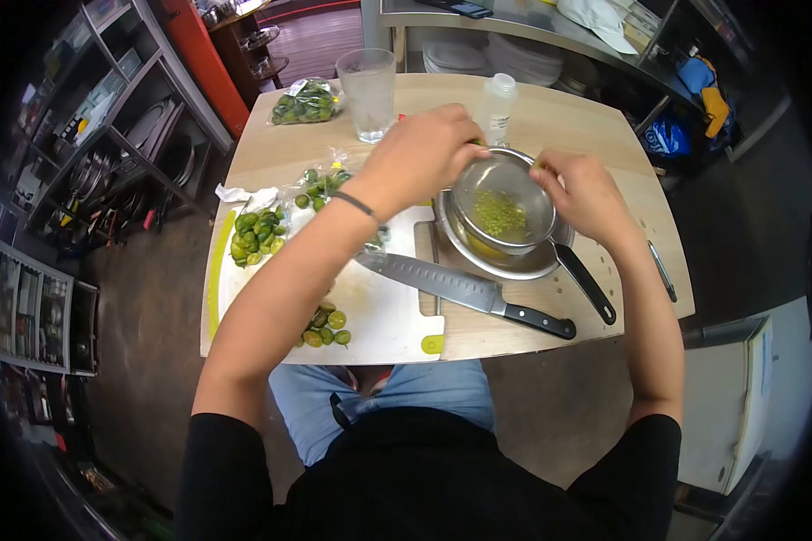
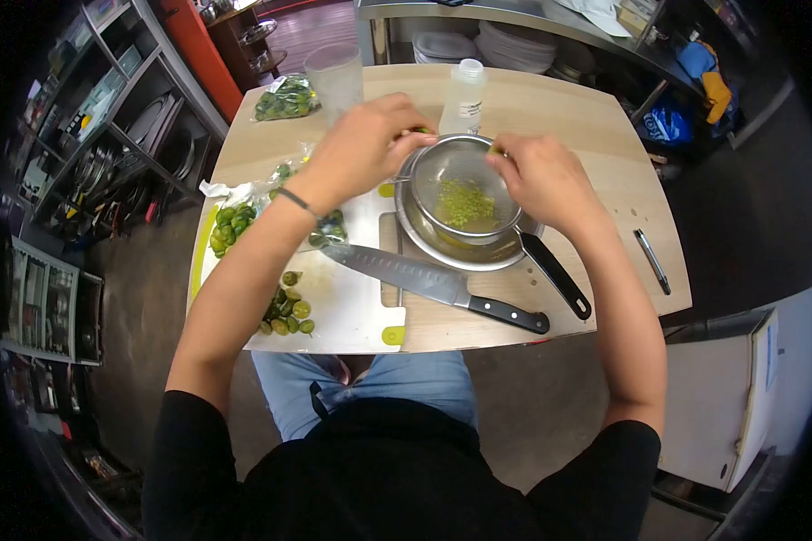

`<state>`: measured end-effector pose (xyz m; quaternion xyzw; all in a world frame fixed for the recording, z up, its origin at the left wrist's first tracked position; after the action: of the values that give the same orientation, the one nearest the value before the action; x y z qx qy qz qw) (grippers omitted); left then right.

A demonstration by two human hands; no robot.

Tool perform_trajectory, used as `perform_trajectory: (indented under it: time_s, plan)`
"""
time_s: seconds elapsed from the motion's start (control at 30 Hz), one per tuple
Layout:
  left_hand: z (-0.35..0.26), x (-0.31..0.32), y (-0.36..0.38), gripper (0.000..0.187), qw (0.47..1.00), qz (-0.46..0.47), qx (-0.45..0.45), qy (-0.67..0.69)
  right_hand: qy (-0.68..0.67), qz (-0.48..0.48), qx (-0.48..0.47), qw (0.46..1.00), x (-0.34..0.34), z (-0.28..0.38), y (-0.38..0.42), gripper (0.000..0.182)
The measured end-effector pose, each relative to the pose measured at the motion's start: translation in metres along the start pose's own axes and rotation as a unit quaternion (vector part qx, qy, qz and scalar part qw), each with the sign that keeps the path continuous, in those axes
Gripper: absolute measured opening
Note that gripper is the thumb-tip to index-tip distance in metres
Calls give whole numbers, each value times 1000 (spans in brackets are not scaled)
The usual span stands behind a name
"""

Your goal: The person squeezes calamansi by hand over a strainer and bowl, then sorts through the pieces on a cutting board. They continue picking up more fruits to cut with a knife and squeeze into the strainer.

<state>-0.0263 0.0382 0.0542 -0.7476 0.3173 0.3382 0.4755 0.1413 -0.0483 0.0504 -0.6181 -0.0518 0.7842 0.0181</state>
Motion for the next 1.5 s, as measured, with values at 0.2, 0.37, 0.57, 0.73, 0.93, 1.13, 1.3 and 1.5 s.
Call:
perform_trajectory:
  time_s: [0.2,0.37,0.57,0.73,0.93,1.13,1.3,1.5]
  plan:
    - [45,-97,84,17,990,-38,-137,7,-37,81,-75,993,10,68,-28,19]
    - [101,-150,178,18,964,-124,-233,-41,-25,77,-232,969,44,166,-81,23]
    - [127,-127,238,16,945,-79,-315,-32,-6,113,-257,960,127,270,-151,31]
    - [131,-94,253,17,954,-37,-298,1,50,106,-261,958,175,287,-151,35]
    - [121,-106,269,8,957,-101,-271,39,-5,-3,-314,949,121,275,-45,25]
    - [123,-113,311,15,934,-194,-295,57,-244,101,-232,936,34,171,115,33]
    - [115,-105,371,24,894,-255,-368,15,-494,-155,67,853,3,14,247,44]
    - [94,-97,409,31,849,-258,-446,-119,-400,-346,135,838,52,-119,275,63]
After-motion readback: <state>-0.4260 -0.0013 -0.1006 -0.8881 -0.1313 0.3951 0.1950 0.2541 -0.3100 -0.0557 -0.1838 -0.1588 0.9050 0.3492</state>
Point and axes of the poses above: each hand's wrist, its own y-axis away from the middle knuckle, its own x-axis out of the palm, z = x × y, the point moved 6 cm from there along -y, towards the middle knuckle, and after that the axes turned 9 degrees about z, right-handed, at the moved point
